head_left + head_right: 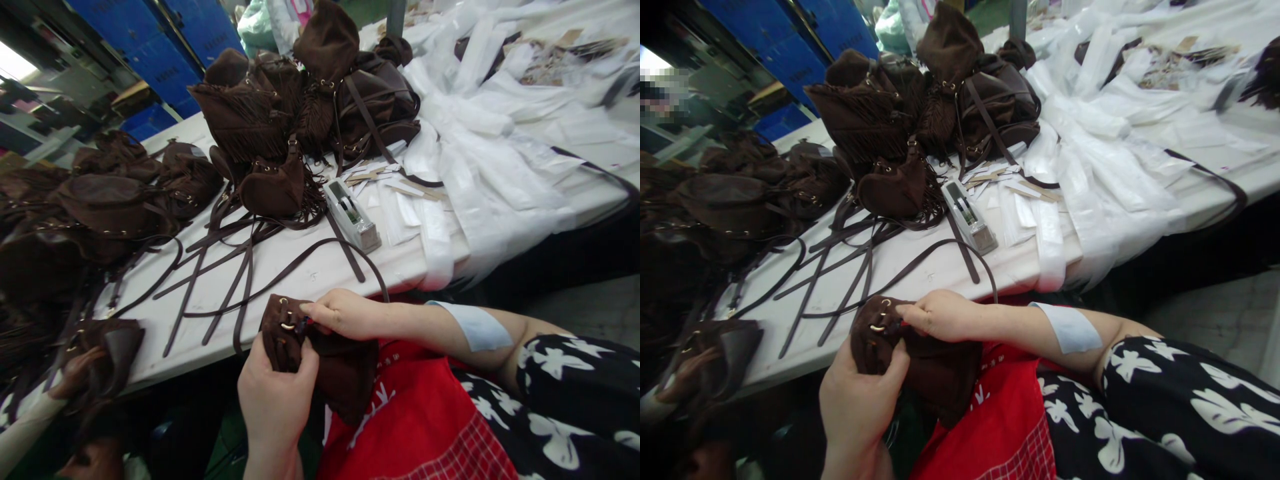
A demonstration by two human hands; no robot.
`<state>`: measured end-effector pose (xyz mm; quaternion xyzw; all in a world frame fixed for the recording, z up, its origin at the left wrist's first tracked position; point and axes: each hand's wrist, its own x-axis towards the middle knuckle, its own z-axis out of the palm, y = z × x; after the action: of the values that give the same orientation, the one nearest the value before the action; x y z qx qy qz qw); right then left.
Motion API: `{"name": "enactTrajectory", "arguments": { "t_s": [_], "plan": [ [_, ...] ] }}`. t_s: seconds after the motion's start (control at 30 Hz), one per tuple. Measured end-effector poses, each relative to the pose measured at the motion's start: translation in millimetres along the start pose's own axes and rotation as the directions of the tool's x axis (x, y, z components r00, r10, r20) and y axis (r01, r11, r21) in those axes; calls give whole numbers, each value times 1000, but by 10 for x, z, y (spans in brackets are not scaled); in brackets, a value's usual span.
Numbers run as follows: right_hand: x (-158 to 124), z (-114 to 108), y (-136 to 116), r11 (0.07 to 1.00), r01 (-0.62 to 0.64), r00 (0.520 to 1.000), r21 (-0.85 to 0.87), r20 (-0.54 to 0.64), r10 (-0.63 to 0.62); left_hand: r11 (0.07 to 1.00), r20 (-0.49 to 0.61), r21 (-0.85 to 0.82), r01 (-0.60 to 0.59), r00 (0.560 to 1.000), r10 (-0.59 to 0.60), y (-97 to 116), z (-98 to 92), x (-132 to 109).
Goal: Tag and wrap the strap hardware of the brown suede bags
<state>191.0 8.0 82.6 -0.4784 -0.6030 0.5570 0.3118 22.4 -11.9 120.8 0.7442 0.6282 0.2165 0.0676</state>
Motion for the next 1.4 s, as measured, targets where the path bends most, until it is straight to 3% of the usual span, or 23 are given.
{"name": "enactTrajectory", "arguments": {
  "t_s": [0.23,0.5,0.63,0.8,0.9,0.97,1.03,1.13,1.23,1.4],
  "plan": [
    [38,3,21,999,-51,999,7,-10,51,999,8,-27,-21,1000,22,-4,-14,-4],
    [-45,-82,115,999,16,1000,35,-23,-15,998,46,-65,-3,999,6,-39,-20,9],
    [-196,-183,92,973,144,989,-180,-8,-148,987,53,-153,56,997,-49,-78,-28,51],
    [-366,-288,40,813,252,967,-525,173,-188,936,65,-320,144,989,-130,-162,-87,105],
    [-357,-467,-23,735,229,964,-638,42,-264,865,155,-458,207,976,-151,-269,-134,113],
    [-297,-612,-102,666,187,911,-722,-125,-392,750,311,-583,312,939,-148,-324,-149,110],
    [-202,-727,-204,582,156,818,-798,-226,-529,574,481,-681,454,869,-116,-338,-142,102],
    [-8,-786,-367,510,204,738,-835,-212,-641,332,670,-694,639,742,-29,-293,-95,78],
    [197,-728,-506,511,286,745,-811,-147,-650,224,760,-641,734,648,52,-260,-46,33],
    [392,-586,-633,544,328,812,-772,-64,-581,205,745,-655,727,666,17,-303,-43,-31]
  ]
}}
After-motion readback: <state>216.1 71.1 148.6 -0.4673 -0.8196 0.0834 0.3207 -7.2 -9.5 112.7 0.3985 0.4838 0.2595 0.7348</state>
